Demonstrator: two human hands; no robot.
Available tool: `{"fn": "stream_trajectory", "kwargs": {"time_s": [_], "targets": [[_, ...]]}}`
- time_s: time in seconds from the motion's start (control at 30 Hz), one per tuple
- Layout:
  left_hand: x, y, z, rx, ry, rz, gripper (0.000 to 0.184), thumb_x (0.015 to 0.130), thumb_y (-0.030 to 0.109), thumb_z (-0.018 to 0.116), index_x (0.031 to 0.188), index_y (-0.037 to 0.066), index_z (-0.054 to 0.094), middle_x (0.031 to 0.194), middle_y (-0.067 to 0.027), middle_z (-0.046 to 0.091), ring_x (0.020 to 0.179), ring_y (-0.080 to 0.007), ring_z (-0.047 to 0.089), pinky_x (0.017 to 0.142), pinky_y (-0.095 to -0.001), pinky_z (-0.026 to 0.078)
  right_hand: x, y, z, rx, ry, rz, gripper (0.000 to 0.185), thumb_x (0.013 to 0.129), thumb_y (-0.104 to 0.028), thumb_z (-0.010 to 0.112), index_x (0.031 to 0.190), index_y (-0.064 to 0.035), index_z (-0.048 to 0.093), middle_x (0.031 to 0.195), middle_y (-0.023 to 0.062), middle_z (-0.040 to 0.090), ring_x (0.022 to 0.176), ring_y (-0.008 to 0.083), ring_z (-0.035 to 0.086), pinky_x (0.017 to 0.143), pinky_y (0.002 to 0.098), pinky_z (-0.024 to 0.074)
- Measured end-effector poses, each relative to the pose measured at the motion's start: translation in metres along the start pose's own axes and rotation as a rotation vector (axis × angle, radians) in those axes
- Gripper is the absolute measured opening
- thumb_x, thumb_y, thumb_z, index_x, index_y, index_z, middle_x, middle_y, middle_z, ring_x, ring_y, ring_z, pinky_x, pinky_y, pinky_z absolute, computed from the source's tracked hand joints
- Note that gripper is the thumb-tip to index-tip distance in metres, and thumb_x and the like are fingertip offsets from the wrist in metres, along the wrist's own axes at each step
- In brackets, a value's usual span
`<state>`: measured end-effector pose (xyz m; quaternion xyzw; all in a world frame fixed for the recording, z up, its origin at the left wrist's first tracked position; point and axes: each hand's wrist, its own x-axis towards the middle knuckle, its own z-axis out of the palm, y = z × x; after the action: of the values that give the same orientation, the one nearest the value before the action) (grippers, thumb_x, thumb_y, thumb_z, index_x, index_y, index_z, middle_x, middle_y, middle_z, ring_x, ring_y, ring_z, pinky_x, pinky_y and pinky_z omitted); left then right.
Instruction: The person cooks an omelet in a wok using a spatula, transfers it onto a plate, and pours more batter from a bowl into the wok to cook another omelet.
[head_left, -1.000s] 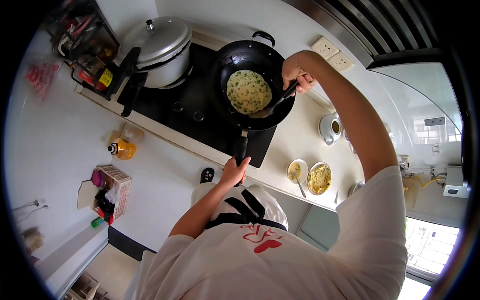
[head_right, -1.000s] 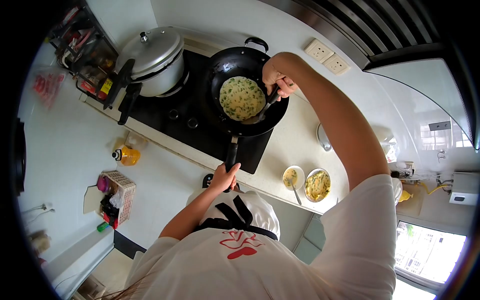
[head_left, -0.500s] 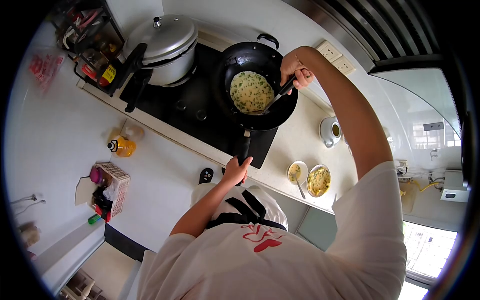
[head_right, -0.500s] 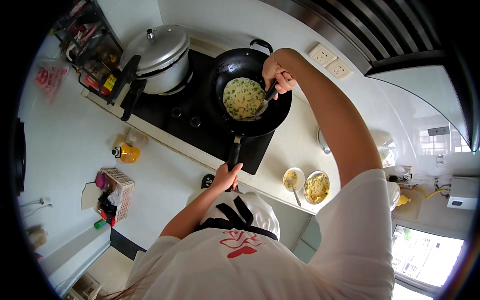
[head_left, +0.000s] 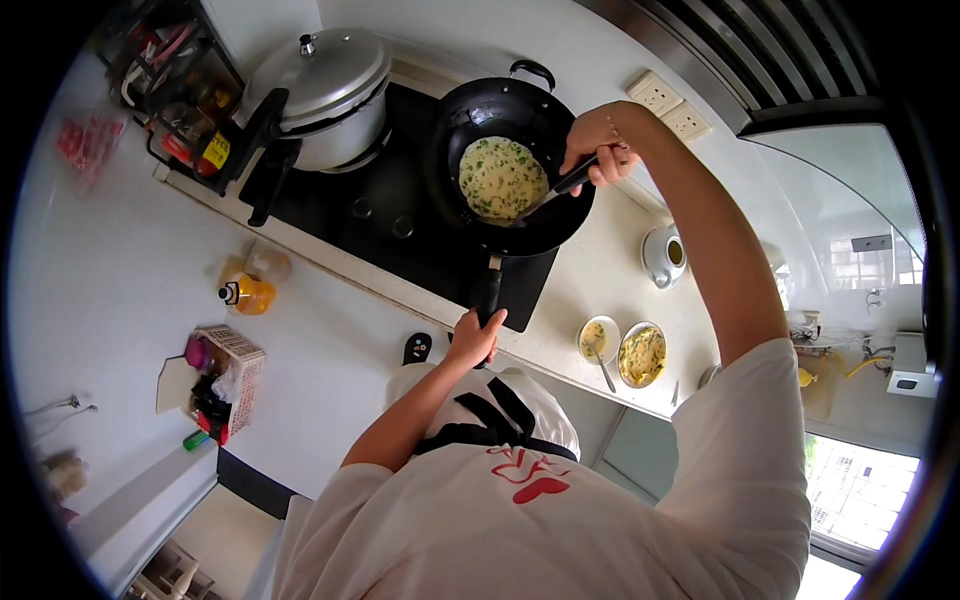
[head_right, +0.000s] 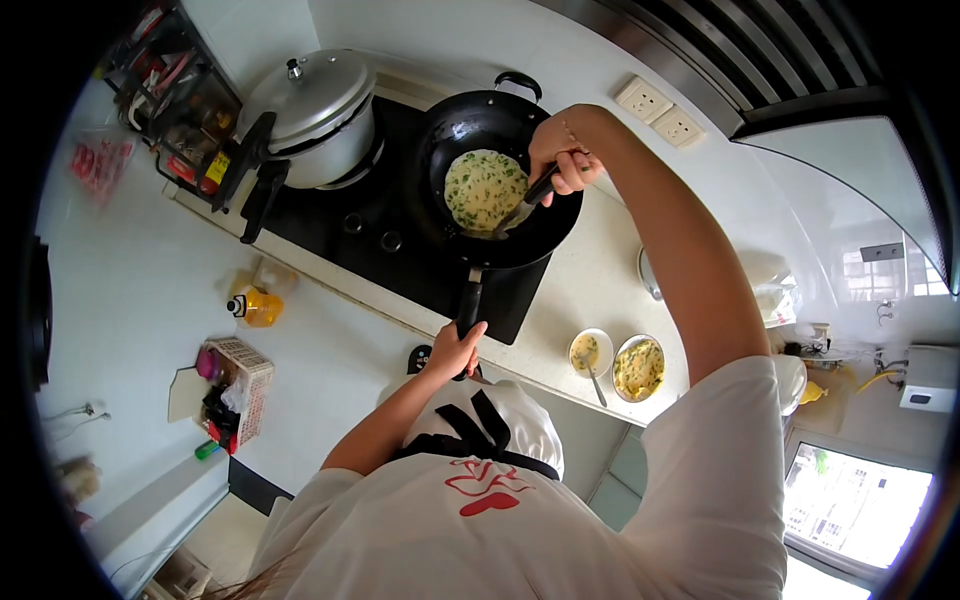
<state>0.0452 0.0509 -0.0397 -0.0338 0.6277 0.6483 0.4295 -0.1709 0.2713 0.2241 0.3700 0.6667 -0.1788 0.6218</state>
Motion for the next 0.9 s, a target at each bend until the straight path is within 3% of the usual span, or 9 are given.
{"fn": "stream_trajectory", "kwargs": {"time_s": [0.23,0.33,0.5,0.6,0.7,0.9], "targets": [[0.001,-0.002,0.002,-0.035,0.005,0.001,0.035,0.093,0.033,0.061,0.086,0.003,0.043,0.048,-0.0018,0.044,0.036,-0.0123,0.046,0.036,-0.029,0.04,-0.002,0.007,-0.006,0.036,-0.215,-0.065,0.029,0.098,-0.026,0.046,0.109,-0.0004,0.057,0.066,-0.0023,0.047,0.037,-0.0018,0.029,0.033,0.0148,0.018],[0.0,0.0,0.004,-0.045,0.019,-0.012,0.035,0.093,0.033,0.061,0.085,0.004,0.044,0.048,-0.0017,0.044,0.036,-0.0123,0.046,0.036,-0.029,0.04,0.009,0.009,0.007,0.208,-0.075,-0.116,0.033,0.098,-0.03,0.048,0.103,-0.0006,0.061,0.061,0.0002,0.044,0.035,-0.0014,0.027,0.03,0.016,0.0146],[0.001,0.0,0.004,-0.04,0.02,-0.008,0.035,0.093,0.033,0.061,0.085,0.003,0.044,0.048,-0.0019,0.044,0.036,-0.0122,0.046,0.036,-0.0291,0.04,-0.003,0.023,0.015,0.096,-0.105,-0.203,0.035,0.098,-0.032,0.048,0.104,-0.0006,0.061,0.06,-0.0014,0.046,0.035,-0.0016,0.027,0.032,0.0164,0.0143],[0.0,0.001,0.004,-0.04,0.019,-0.029,0.035,0.093,0.033,0.061,0.085,0.003,0.044,0.048,-0.002,0.044,0.036,-0.0122,0.046,0.036,-0.0292,0.04,0.006,0.018,0.018,0.306,-0.122,-0.169,0.033,0.098,-0.032,0.049,0.105,-0.003,0.062,0.06,-0.0027,0.046,0.036,-0.0017,0.028,0.031,0.016,0.0149],[0.0,0.002,0.003,-0.048,0.01,-0.024,0.035,0.092,0.033,0.061,0.085,0.004,0.044,0.048,-0.002,0.045,0.036,-0.0122,0.046,0.036,-0.0293,0.041,0.006,0.018,0.028,0.282,-0.029,-0.177,0.033,0.098,-0.033,0.048,0.108,-0.0055,0.063,0.061,-0.0035,0.047,0.036,-0.0024,0.029,0.031,0.0151,0.0159],[-0.004,0.007,0.003,-0.029,0.001,-0.034,0.036,0.092,0.034,0.061,0.087,0.003,0.044,0.049,-0.0021,0.046,0.038,-0.0121,0.047,0.037,-0.0294,0.042,0.013,0.027,0.012,0.39,-0.187,-0.201,0.035,0.099,-0.033,0.045,0.111,-0.0056,0.062,0.06,-0.004,0.046,0.036,-0.0037,0.03,0.03,0.0139,0.0175]]}}
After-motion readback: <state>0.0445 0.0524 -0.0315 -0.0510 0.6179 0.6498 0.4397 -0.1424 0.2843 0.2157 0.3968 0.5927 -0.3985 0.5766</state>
